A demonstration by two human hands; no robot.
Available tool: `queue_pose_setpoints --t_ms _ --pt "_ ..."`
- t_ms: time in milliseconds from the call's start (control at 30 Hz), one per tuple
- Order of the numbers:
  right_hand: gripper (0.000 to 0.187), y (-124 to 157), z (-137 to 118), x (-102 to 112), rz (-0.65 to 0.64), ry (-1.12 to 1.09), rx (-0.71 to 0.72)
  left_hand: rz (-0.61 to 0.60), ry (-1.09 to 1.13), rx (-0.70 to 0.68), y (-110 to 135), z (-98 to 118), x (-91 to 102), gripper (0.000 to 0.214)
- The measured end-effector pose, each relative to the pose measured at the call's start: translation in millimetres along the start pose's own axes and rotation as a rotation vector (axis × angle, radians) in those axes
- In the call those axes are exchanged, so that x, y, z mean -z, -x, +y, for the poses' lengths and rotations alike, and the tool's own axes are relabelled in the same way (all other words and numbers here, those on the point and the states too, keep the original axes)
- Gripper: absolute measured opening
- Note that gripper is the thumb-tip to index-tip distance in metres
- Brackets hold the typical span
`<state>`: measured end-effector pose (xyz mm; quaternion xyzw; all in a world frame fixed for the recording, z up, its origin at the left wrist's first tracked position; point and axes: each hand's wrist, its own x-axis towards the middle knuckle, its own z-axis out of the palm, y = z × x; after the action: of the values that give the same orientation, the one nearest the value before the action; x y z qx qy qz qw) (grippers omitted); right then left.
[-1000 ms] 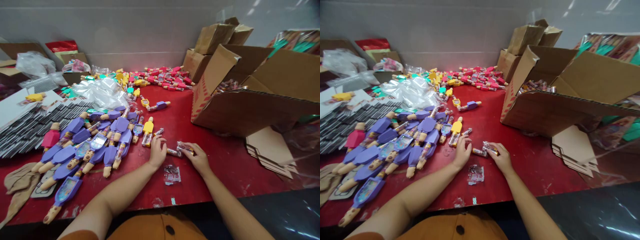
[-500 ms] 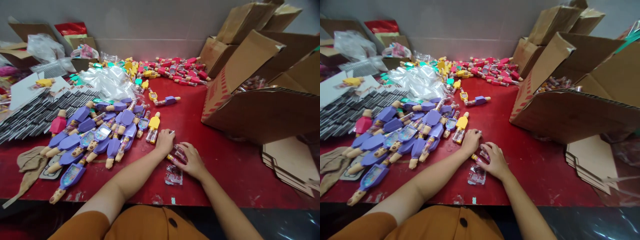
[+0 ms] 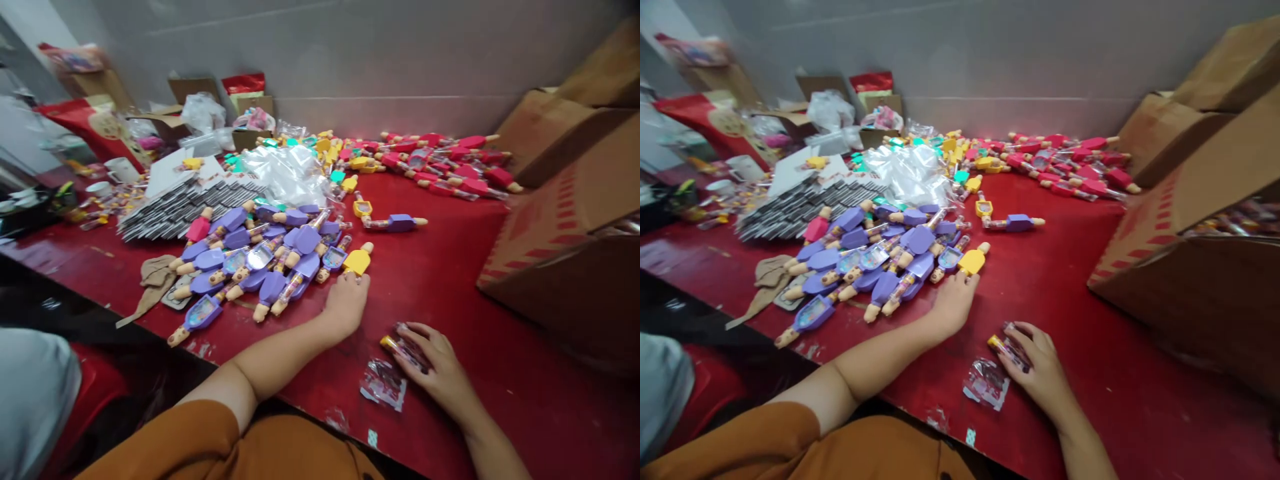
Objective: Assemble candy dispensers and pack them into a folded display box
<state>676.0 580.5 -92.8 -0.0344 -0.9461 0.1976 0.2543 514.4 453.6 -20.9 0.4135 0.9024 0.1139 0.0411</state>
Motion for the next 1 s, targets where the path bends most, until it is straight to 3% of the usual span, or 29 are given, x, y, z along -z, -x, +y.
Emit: queue_pose_setpoints --t_ms 167,300,400,533,600,733,900,933,1000 --pt "0.03 0.5 3.0 0.6 0.073 0.126 0.033 -0.099 0.032 0.064 -1.4 1.4 4.2 0.029" --pt "0.031 7.8 9.2 3.8 0.134 0.259 -0.027 -0.206 0.162 0.016 -4.1 -1.0 5.6 0.02" --pt "0.035 13.4 5.9 6.6 0.072 0.34 -0.143 -0.219 0.301 -0.026 -6.8 -7.2 6.2 0.019" --pt "0.037 6.3 -13.0 8.9 -0.072 0.356 -0.414 -0.184 0.575 -0.013 -15.8 -13.2 8.4 0.011" --pt "0.039 -4.5 -20.5 10.6 0.007 0.168 -0.596 -0.192 0.777 -0.003 -20.0 -10.5 8.1 0.008" --pt "0.043 -29.9 -30.0 19.4 0.496 -0.43 -0.934 -0.261 1.249 0.073 -17.3 6.7 2.0 0.017" --pt "0.046 -61.8 -67.8 20.6 0.854 -1.265 -0.951 -0.327 1.704 0.182 5.2 32.8 -7.5 0.04" --pt "0.047 -66.9 -78.6 16.9 0.901 -1.37 -0.942 -0.334 1.754 0.189 10.7 36.5 -7.9 0.043" --pt "0.044 -74.4 -99.2 9.4 0.936 -1.347 -0.919 -0.342 1.841 0.209 20.9 43.0 -5.6 0.044"
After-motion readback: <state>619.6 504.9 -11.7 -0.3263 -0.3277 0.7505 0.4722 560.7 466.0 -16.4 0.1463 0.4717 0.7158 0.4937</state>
